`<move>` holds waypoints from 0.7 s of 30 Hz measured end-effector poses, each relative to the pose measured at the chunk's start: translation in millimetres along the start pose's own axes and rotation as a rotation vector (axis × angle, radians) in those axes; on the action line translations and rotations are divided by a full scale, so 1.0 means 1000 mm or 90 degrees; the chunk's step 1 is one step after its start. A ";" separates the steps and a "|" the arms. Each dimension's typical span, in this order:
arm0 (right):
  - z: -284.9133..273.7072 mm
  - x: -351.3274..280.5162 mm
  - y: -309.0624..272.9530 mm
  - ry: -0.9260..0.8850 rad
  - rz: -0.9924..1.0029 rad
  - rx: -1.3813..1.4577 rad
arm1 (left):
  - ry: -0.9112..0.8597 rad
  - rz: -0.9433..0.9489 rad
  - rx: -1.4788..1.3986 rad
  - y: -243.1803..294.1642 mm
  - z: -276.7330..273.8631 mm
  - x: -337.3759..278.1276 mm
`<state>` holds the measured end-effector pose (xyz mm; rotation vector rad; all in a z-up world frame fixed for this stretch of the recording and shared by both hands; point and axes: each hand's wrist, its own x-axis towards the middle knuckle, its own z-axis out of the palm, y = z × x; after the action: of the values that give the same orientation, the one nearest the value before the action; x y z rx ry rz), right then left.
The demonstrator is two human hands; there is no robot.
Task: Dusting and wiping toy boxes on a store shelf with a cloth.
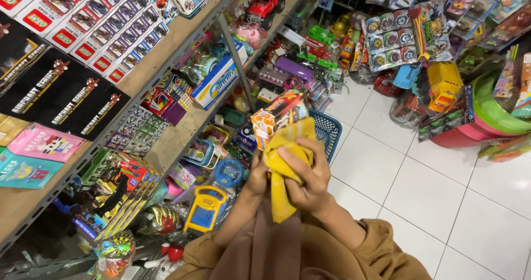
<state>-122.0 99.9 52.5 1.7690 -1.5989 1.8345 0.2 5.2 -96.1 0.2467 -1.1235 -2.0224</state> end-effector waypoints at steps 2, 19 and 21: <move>0.005 -0.013 0.017 -0.035 -0.032 0.022 | 0.053 0.008 -0.025 0.014 0.003 0.001; 0.020 -0.031 0.020 -0.058 -0.017 0.081 | 0.093 -0.037 -0.130 0.033 -0.002 -0.012; 0.017 -0.019 0.037 -0.004 0.049 0.068 | 0.092 -0.032 -0.077 0.029 -0.003 -0.013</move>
<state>-131.3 82.4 12.1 1.7823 -1.6207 1.9855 26.1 4.5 -77.6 0.3569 -0.9111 -2.0730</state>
